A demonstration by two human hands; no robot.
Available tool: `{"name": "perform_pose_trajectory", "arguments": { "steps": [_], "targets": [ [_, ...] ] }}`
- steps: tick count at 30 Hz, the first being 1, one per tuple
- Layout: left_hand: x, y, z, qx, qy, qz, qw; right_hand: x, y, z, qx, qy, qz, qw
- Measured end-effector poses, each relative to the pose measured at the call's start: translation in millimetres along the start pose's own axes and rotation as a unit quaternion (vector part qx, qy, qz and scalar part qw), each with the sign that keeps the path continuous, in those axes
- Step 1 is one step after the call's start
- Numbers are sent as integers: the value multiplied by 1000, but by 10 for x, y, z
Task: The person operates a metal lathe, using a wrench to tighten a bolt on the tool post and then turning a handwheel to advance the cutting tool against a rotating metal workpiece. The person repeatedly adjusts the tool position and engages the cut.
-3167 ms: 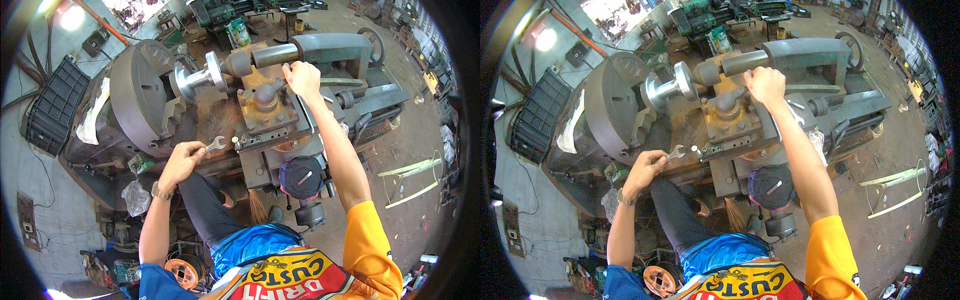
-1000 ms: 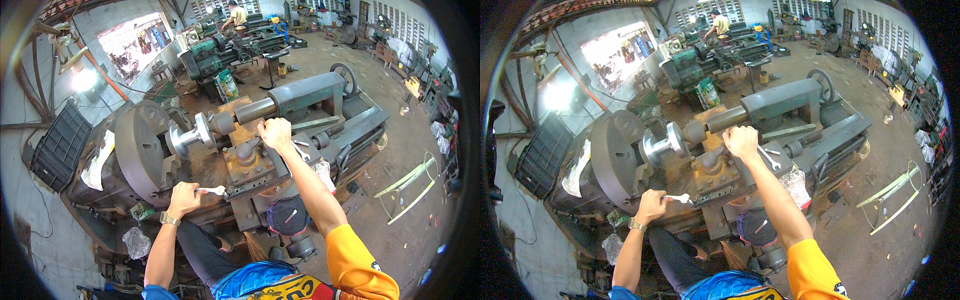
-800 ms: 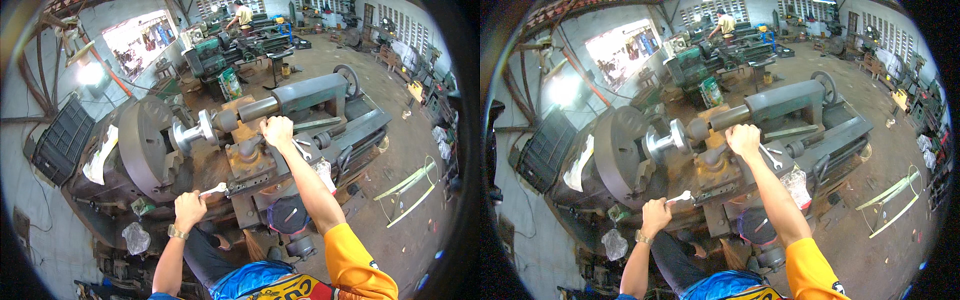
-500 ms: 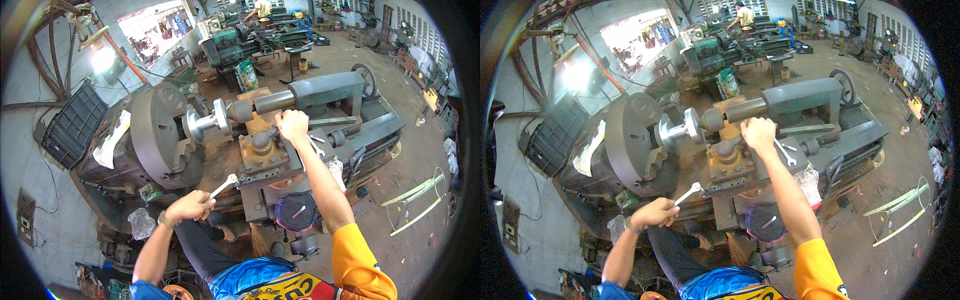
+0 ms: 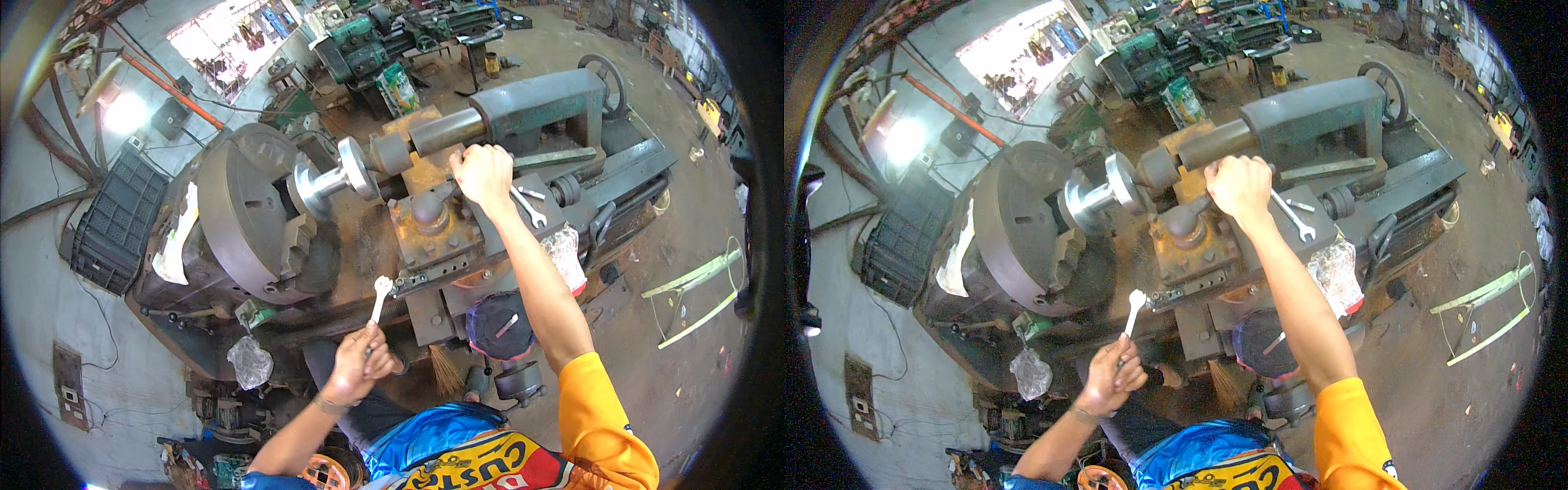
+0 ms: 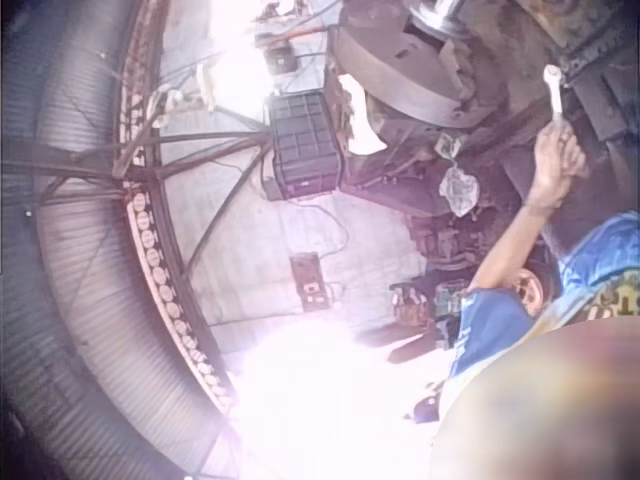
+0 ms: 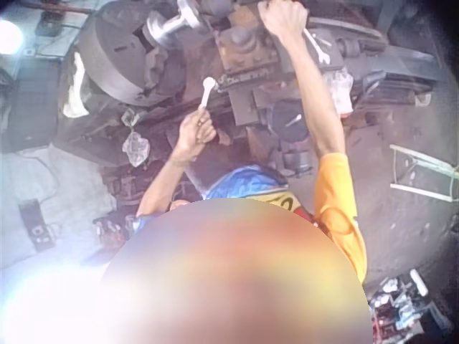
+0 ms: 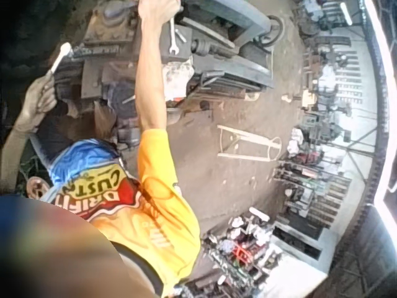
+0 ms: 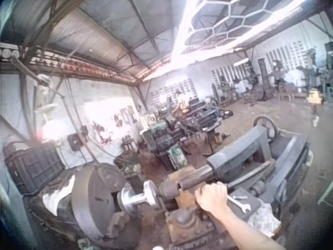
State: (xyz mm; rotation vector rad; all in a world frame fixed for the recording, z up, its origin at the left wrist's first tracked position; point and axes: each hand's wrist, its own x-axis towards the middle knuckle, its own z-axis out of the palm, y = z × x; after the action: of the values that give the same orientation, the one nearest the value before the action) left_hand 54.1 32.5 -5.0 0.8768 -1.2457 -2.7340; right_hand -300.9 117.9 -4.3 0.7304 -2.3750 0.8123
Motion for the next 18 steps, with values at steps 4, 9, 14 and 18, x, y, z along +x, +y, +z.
{"name": "perform_pose_trajectory", "arguments": {
  "steps": [4,9,14,18],
  "targets": [
    [216,-615,527,-118,79,157,977,-10,3,7,24,34,-14,999],
    [771,-882,1175,-279,85,316,903,-13,30,40,39,17,-3,999],
    [1526,-786,1753,-319,186,460,808,-21,35,25,4,23,-28,999],
    [1537,-775,1748,-314,185,443,819,-4,59,-4,3,-18,-26,999]
  ]
}}
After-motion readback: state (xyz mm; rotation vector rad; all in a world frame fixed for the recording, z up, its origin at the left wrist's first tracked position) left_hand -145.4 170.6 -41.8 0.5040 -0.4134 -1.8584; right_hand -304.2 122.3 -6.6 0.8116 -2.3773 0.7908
